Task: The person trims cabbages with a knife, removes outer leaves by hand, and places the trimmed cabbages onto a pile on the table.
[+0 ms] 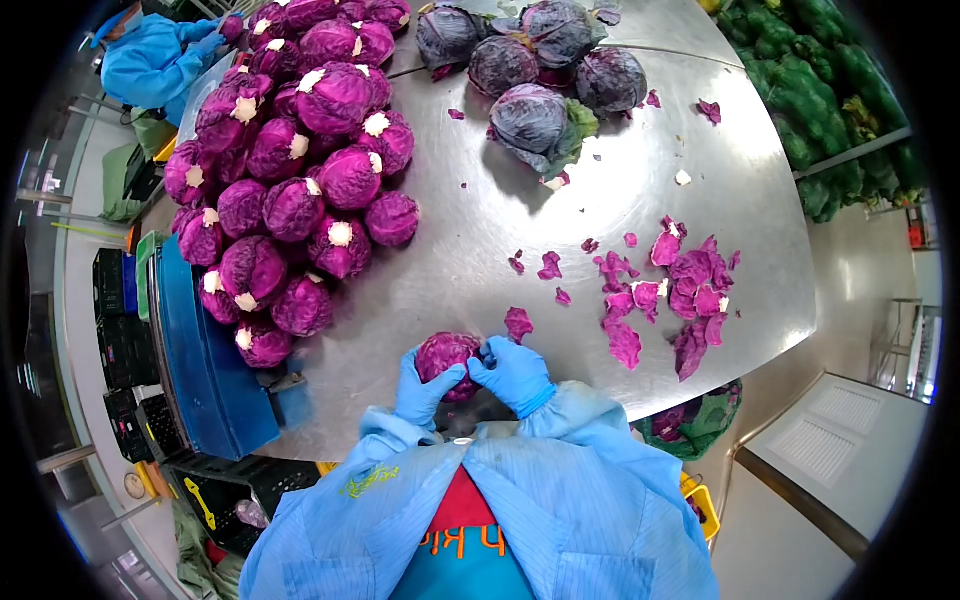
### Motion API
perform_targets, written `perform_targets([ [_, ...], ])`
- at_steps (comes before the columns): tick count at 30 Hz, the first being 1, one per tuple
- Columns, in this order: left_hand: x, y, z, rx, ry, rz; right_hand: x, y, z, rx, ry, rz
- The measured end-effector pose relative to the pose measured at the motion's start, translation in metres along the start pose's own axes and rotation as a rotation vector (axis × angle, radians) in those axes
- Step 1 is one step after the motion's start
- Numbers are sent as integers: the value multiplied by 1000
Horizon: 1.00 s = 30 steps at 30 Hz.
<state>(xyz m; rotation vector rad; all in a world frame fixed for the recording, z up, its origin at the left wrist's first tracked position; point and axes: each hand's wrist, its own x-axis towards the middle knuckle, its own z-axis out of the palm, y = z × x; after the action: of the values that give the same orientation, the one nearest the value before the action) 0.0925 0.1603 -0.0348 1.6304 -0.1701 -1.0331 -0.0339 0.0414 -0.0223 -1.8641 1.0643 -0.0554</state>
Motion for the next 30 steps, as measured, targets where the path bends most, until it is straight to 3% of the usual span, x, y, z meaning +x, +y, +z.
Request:
perform_targets([
  [2, 0, 3, 1, 25, -17, 13, -5, -4, 1, -248, 50, -114],
  [5, 2, 0, 0, 64, -35, 58, 0, 7, 3, -257, 62, -128],
  [8, 0, -5, 3, 39, -2, 97, 3, 11, -4, -125, 31, -8],
  [11, 1, -9, 1, 100, 20, 95, 5, 30, 9, 283, 28, 116],
  [17, 0, -18, -3, 248, -2, 139, 7, 12, -10, 171, -13, 170],
  [20, -2, -20, -1, 337, 12, 181, 15, 29, 4, 356, 115, -104],
  [23, 0, -21, 0, 388, 42, 174, 21, 27, -7, 221, -82, -189],
  [26, 1, -19, -1, 360, 23, 138, 20, 24, -4, 4, 38, -357],
  [30, -1, -10, 1, 411, 8, 144, 17, 21, -4, -12, 164, -437],
])
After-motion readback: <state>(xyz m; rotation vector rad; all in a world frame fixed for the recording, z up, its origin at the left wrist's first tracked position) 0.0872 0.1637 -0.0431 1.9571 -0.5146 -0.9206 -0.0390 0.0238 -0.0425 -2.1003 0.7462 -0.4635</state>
